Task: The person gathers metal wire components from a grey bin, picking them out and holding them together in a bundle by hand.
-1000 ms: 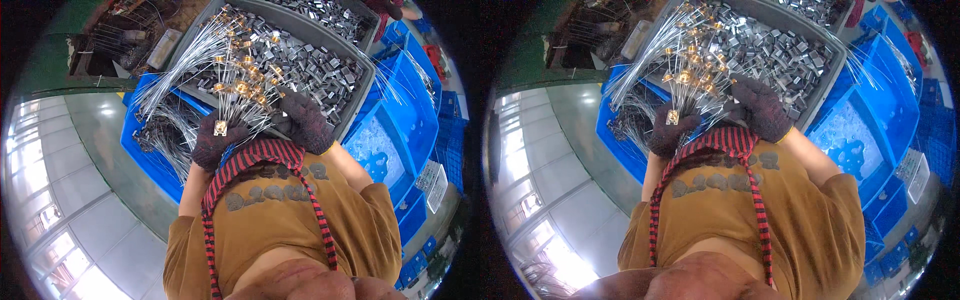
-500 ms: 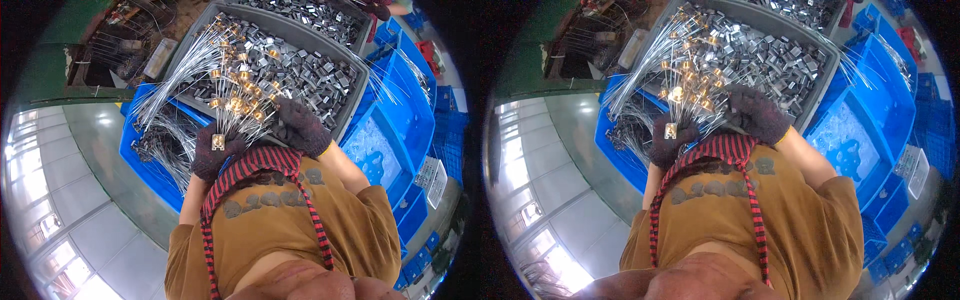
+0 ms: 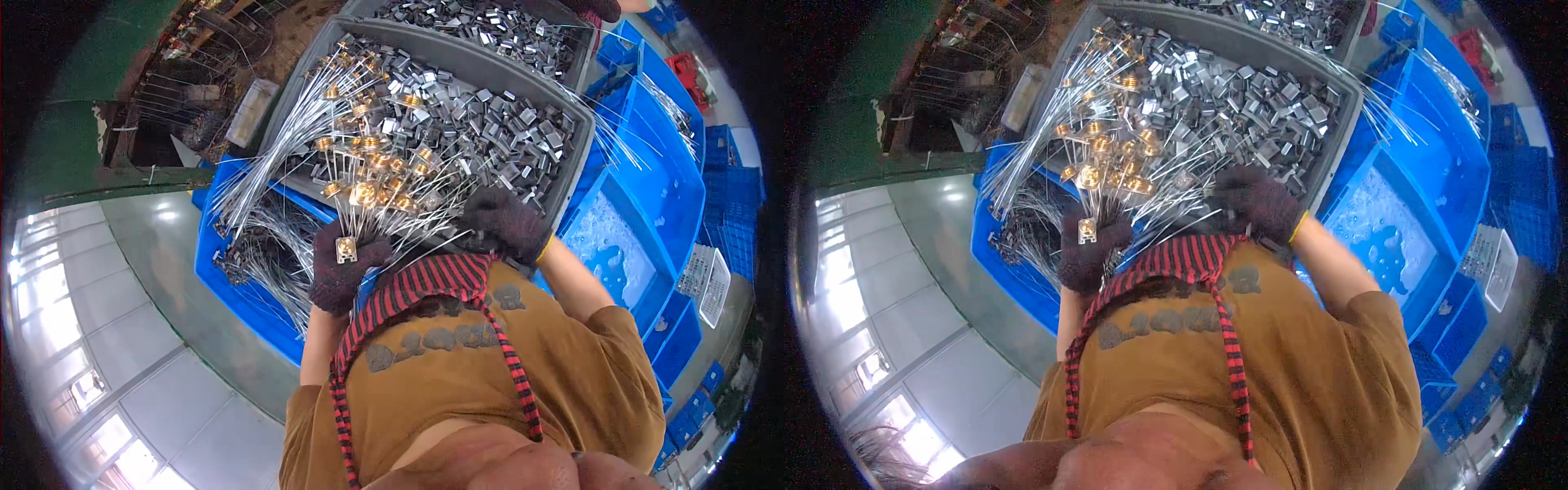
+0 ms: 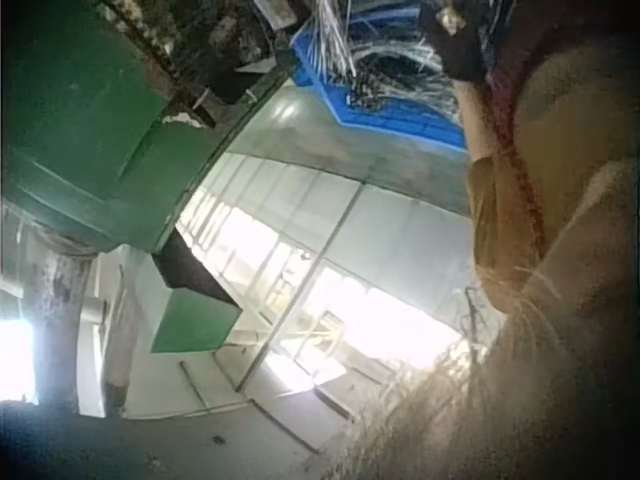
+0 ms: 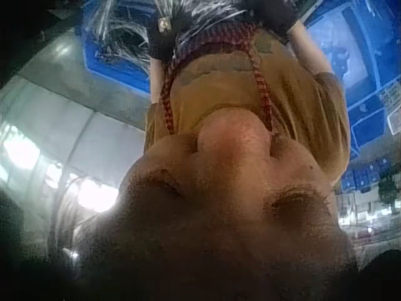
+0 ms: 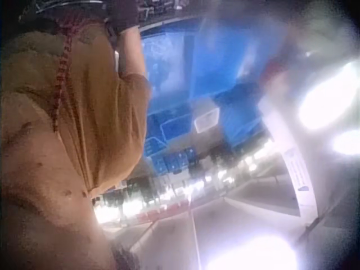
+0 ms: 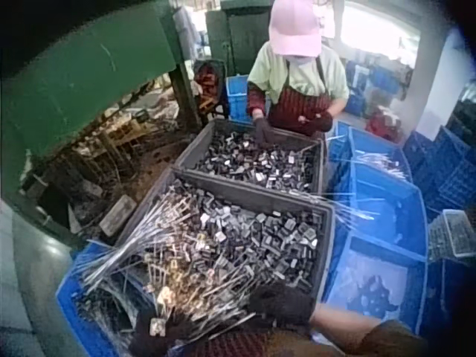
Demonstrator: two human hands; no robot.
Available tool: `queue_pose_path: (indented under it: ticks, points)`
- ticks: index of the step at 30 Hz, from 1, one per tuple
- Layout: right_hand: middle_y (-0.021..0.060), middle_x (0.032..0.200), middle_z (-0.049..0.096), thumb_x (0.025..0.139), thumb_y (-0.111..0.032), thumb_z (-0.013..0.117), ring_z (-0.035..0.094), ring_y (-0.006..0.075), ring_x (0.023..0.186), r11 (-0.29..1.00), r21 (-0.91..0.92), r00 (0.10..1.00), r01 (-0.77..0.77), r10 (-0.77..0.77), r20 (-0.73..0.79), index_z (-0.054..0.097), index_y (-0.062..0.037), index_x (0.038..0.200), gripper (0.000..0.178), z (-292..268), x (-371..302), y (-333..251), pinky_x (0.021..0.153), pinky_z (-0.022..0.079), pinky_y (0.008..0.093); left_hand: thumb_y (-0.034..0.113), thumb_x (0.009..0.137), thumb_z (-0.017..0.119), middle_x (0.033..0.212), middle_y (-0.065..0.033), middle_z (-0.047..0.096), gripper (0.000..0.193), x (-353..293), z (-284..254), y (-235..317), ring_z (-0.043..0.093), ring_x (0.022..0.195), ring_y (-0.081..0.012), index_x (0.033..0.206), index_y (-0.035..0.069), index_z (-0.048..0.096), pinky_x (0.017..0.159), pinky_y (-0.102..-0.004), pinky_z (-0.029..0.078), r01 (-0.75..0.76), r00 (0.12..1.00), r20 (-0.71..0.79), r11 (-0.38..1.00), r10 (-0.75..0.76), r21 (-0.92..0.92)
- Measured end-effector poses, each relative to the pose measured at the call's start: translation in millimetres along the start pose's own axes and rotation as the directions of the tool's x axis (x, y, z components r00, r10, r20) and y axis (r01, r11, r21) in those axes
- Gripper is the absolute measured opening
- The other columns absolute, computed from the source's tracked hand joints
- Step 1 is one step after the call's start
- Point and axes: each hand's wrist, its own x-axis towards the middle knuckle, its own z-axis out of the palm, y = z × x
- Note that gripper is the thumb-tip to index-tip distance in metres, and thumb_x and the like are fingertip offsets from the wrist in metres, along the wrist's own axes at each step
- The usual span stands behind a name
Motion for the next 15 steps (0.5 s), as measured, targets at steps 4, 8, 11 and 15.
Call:
queue_pose_path:
  ticks: [4, 8, 11, 15]
  points:
    - [0.0178, 0.089, 0.073, 0.092, -0.039, 0.067, 0.072, 0.0365, 0.082, 0.528, -0.833, 0.975, 0.168, -0.215, 0.06, 0.075, -0.0076, 0.095, 0.033, -36.0, 65.9, -48.6, 0.075, 0.056, 0.0485, 0.002, 0.077, 0.081, 0.086, -0.0051, 0.074, 0.025, 7.7, 9.0, 3.9, 0.069, 0.075, -0.0144, 0.101, -0.001, 0.073, 0.068, -0.0311, 0.056, 0.174, 0.981, -0.09, 0.984, -0.17, 0.04]
    - [0.0184, 0.111, 0.074, 0.093, -0.044, 0.063, 0.071, 0.0383, 0.104, 0.486, -0.869, 0.968, -0.093, -0.161, -0.194, 0.075, -0.0108, 0.109, 0.038, -33.3, 169.2, -78.6, 0.092, 0.056, 0.0513, 0.009, 0.08, 0.082, 0.085, -0.0063, 0.075, 0.028, 13.2, 5.1, -4.3, 0.068, 0.072, -0.0128, 0.103, -0.003, 0.073, 0.066, -0.0311, 0.055, 0.159, 0.987, -0.074, 0.949, -0.144, 0.274]
    - [0.0192, 0.113, 0.074, 0.096, -0.036, 0.061, 0.072, 0.04, 0.102, 0.313, -0.945, 0.964, -0.094, -0.209, -0.165, 0.073, -0.0085, 0.11, 0.033, -46.8, 236.0, -28.5, 0.088, 0.057, 0.0513, 0.009, 0.08, 0.082, 0.085, -0.0062, 0.075, 0.028, 14.3, 12.0, -0.3, 0.068, 0.072, -0.013, 0.104, -0.003, 0.073, 0.066, -0.0314, 0.056, 0.134, 0.982, -0.133, 0.991, -0.134, -0.014]
    - [0.0191, 0.121, 0.073, 0.092, -0.033, 0.063, 0.071, 0.0376, 0.109, 0.242, -0.959, 0.988, -0.146, 0.081, -0.13, 0.07, -0.0054, 0.121, 0.04, -30.3, 247.0, 4.4, 0.096, 0.056, 0.0511, 0.007, 0.079, 0.082, 0.087, -0.0048, 0.074, 0.034, 16.8, 10.0, 6.6, 0.067, 0.075, -0.0133, 0.11, -0.002, 0.072, 0.068, -0.0302, 0.055, 0.158, 0.969, -0.192, 0.987, -0.157, -0.014]
